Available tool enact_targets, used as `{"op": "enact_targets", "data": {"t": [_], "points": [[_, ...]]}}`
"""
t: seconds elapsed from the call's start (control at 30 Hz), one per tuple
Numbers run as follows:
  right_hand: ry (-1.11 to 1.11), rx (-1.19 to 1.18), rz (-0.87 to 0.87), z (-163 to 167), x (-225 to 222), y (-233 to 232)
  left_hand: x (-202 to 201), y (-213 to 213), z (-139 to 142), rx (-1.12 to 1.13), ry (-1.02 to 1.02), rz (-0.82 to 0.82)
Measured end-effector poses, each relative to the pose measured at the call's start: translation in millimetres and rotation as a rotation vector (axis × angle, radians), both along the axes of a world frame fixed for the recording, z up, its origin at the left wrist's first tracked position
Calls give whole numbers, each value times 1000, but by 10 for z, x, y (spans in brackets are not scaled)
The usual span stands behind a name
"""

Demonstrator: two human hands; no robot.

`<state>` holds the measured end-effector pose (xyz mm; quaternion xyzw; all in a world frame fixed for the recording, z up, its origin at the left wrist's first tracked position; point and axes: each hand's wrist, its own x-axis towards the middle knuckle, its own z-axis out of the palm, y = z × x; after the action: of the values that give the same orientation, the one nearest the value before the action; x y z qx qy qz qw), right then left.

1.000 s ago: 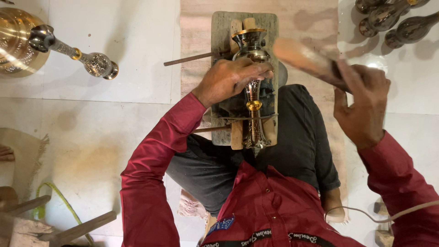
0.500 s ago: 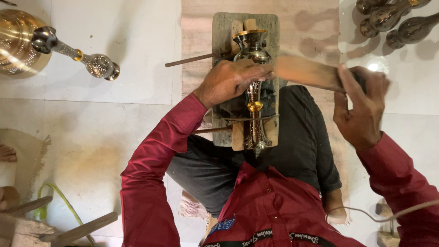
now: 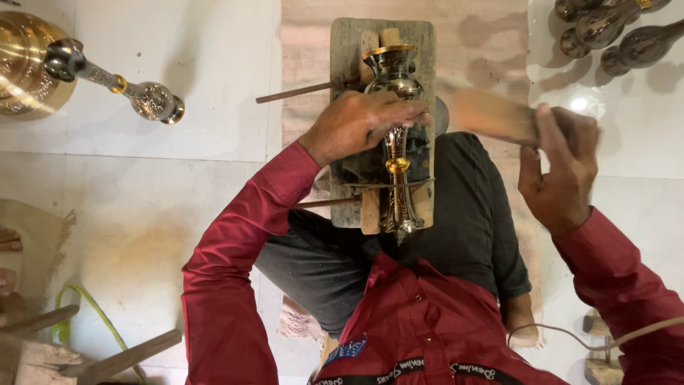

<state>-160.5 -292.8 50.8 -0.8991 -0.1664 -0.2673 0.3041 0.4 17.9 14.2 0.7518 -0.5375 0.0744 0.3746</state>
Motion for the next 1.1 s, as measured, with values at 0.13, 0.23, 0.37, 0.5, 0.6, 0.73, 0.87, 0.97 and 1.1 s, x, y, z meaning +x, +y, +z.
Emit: {"op": "enact_targets", "data": {"t": [0.13,0.23,0.37,0.5,0.6,0.73,0.87,0.97,1.1], "points": [[-106,-321,-130,64,-1,37,-8,19,16,4,-48,21],[-101,-197,-71,102,17,81,-14,26,34,0,-13,6],[-92,-113,-43,152,37,122,3,24,49,9,14,-22],[-240,-551,-169,169,31,103,12,34,51,28,-36,-18],[-65,-1,12,129,22,74,9,52,53,26,36,-26],[-127,-316,-118,86,13,18,12,46,61,20,1,-25],[-137,-327,-107,98,11,-8,27,41,78,58,-8,-18],[-85,-239,-99,129,-19,-20,29,40,91,70,12,-32],[-227,-627,-181,122,-35,-75,31,40,101,73,-4,-25]]}}
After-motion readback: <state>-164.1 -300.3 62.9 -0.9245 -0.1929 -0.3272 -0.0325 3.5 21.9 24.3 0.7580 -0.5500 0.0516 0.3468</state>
